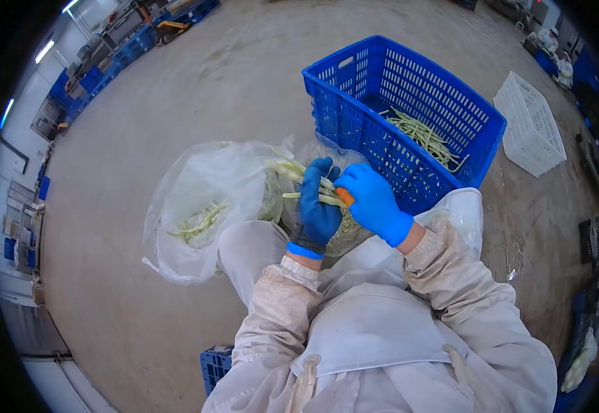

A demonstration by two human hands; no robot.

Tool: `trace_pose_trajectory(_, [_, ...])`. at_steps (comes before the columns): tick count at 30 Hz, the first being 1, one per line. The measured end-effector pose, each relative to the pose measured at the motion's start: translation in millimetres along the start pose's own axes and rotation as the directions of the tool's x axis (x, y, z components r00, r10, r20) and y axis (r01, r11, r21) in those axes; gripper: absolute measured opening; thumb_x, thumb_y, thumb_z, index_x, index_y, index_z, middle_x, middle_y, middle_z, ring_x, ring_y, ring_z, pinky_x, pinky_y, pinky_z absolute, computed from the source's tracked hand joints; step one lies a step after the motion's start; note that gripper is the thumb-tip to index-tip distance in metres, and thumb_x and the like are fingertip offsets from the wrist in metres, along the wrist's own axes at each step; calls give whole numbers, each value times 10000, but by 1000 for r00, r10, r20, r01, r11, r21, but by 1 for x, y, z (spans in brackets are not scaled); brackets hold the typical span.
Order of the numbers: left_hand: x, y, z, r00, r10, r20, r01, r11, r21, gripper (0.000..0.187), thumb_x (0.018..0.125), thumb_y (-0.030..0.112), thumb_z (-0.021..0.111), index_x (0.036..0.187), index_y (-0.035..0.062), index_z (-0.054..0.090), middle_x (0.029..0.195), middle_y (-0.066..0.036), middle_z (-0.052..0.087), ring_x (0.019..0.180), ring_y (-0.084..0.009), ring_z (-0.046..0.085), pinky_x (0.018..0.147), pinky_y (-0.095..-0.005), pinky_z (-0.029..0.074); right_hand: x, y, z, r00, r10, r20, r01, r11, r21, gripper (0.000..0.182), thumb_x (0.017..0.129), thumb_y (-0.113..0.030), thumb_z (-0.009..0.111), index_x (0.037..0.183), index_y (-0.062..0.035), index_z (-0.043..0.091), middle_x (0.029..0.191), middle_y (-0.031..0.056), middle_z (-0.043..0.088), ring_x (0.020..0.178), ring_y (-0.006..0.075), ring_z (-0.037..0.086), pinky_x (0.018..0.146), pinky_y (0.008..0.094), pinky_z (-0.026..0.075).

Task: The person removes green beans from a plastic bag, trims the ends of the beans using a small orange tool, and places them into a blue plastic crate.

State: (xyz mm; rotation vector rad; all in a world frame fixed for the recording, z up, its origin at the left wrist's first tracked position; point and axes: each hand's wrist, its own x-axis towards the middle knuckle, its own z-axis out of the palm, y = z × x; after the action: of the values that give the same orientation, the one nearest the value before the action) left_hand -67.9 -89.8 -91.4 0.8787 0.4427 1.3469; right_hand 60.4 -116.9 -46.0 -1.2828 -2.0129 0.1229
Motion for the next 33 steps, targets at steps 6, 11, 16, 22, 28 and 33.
trace_pose_trajectory(6, [-4, 3, 3, 999, -33, 32, 30, 996, 87, 317, 947, 260, 442, 1202, 75, 478, 1108, -77, 525, 1019, -188, 521, 919, -331, 414, -14, 10, 6, 971, 239, -13, -214, 894, 393, 92, 789, -64, 594, 879, -50, 595, 873, 120, 547, 824, 307, 540, 707, 367, 446])
trace_pose_trajectory(11, [-3, -1, 11, 1000, 24, 3, -24, 990, 138, 288, 948, 233, 434, 1146, 43, 523, 1013, -71, 558, 972, -152, 529, 840, -304, 441, -15, 4, -3, 977, 214, 28, -205, 883, 423, 110, 791, -88, 590, 897, -65, 609, 878, 124, 564, 824, 318, 550, 704, 388, 452])
trace_pose_trajectory(16, [-6, 6, 6, 998, 61, 31, -67, 797, 600, 273, 949, 257, 454, 1096, 44, 541, 923, -65, 558, 849, -148, 544, 738, -286, 463, -15, 1, -11, 994, 106, 17, -104, 990, -93, 176, 804, -78, 604, 978, -57, 594, 860, 128, 587, 759, 328, 584, 649, 376, 475])
trace_pose_trajectory(22, [-7, -4, 14, 949, -214, -231, 211, 977, -37, 283, 915, 270, 516, 1051, 32, 588, 810, -40, 566, 720, -119, 541, 635, -253, 459, -24, 5, -10, 982, 185, -17, -178, 961, 211, 193, 798, -34, 593, 990, -40, 580, 902, 147, 595, 796, 342, 589, 658, 381, 473])
trace_pose_trajectory(28, [-12, 3, 18, 955, -247, -161, 249, 968, -9, 313, 914, 275, 516, 1094, 27, 578, 855, -59, 585, 764, -135, 563, 660, -262, 473, -30, 12, -8, 993, 117, -9, -111, 960, 259, 208, 794, -33, 574, 1001, -52, 574, 881, 156, 579, 783, 342, 578, 654, 399, 468])
trace_pose_trajectory(33, [-13, -1, 16, 950, -265, -168, 264, 964, -28, 343, 926, 291, 488, 1122, 20, 566, 887, -80, 598, 784, -146, 575, 669, -270, 478, -33, 12, -8, 996, 81, -31, -74, 982, 175, 211, 781, -34, 570, 992, -51, 575, 852, 151, 565, 770, 334, 570, 649, 399, 465])
